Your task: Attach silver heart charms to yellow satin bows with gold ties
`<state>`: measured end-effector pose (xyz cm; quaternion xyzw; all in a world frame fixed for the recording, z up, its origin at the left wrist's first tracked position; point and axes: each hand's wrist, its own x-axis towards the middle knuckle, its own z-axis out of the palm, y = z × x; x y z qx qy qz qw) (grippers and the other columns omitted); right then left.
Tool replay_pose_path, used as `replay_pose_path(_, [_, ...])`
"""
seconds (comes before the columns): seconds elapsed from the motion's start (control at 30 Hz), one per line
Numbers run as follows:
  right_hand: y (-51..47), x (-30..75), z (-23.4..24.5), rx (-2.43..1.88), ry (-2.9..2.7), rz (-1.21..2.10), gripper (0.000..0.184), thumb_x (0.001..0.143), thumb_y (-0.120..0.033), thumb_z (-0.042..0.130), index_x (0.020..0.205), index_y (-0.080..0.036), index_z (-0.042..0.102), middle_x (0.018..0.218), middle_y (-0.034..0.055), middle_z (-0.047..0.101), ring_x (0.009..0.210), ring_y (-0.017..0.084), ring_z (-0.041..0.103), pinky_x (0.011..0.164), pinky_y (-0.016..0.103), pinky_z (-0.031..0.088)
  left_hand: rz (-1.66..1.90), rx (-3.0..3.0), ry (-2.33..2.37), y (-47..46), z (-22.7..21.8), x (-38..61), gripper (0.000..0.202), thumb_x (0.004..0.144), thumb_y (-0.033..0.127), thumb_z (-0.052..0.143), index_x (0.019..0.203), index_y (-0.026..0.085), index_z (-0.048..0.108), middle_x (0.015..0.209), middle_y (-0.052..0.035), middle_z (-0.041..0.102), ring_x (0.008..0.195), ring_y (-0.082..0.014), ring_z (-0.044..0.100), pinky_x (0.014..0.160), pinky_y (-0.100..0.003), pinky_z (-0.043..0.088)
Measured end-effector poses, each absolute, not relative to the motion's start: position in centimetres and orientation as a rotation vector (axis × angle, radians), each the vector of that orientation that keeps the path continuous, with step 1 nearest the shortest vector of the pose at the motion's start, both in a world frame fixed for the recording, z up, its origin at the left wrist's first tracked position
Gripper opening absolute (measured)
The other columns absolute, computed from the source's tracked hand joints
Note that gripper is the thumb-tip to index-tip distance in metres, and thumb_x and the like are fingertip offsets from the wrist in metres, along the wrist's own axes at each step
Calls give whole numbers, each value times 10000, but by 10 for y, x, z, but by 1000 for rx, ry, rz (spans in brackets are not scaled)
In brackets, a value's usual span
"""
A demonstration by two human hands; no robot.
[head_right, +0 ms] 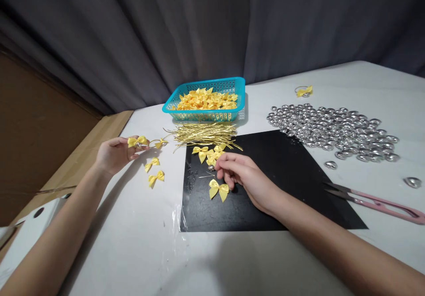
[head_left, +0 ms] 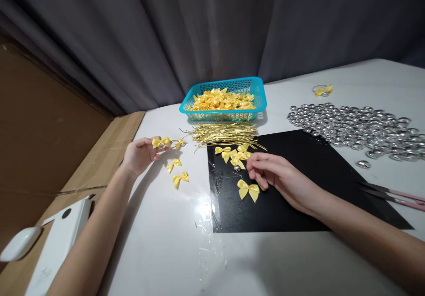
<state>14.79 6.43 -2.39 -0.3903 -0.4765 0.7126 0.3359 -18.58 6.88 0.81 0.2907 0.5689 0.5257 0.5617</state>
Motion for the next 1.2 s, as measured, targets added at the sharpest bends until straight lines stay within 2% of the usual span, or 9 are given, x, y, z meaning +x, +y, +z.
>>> replay_pose_path(0.3, [65, 148, -24, -1031, -1248, 1851, 164, 719, -307, 622, 680, -149, 606, 603, -4, 579, 429, 50, 413, 455, 210, 310, 1209, 668, 1456, 74, -3, -186, 208, 712, 138, 417, 660, 112, 616, 714, -115, 662, 702, -186, 660, 504, -219, 516])
replay_pose_path(0.5, [65, 148, -25, -1039, -1251, 1846, 164, 709, -308, 622, 676, -149, 602, 596, -5, 575, 424, 51, 407, 449, 213, 309, 1118, 730, 1566, 73, 0, -184, 153, 698, 152, 490, 709, 96, 633, 776, -127, 690, 722, -193, 659, 511, -215, 497])
replay_pose_path(0.67, [64, 148, -24, -1046, -1255, 1850, 168, 717, -318, 624, 689, -153, 604, 606, -4, 574, 431, 56, 408, 450, 218, 312, 1039, 842, 1668, 71, 2, -186, 123, 667, 223, 578, 725, 123, 622, 722, -96, 685, 684, -186, 630, 499, -207, 442])
replay_pose_path(0.83, [64, 147, -23, -1054, -1268, 1839, 166, 718, -318, 622, 687, -156, 604, 610, 0, 571, 433, 62, 407, 448, 228, 311, 921, 977, 1791, 70, 2, -186, 175, 615, 308, 631, 652, 137, 629, 636, -60, 645, 578, -168, 546, 482, -222, 370])
replay_pose_path(1.0, [64, 148, -23, -1056, -1296, 1827, 175, 724, -325, 613, 693, -154, 600, 614, -2, 570, 432, 56, 406, 446, 221, 307, 875, 1073, 1953, 70, 1, -189, 125, 595, 286, 649, 615, 164, 630, 561, -2, 556, 555, -160, 493, 497, -230, 328])
replay_pose_path(1.13, [65, 148, -23, -1070, -1341, 1800, 188, 726, -344, 594, 700, -157, 593, 632, 1, 572, 434, 59, 408, 451, 227, 309, 828, 1136, 2043, 68, 2, -192, 127, 603, 291, 668, 588, 172, 628, 542, 6, 519, 554, -163, 468, 517, -242, 321])
replay_pose_path(1.2, [65, 148, -23, -1088, -1383, 1775, 193, 724, -353, 583, 706, -162, 594, 601, -15, 536, 416, 56, 365, 428, 230, 270, 796, 1166, 2071, 68, 2, -194, 137, 609, 306, 671, 607, 172, 644, 548, 2, 517, 557, -167, 464, 522, -245, 314])
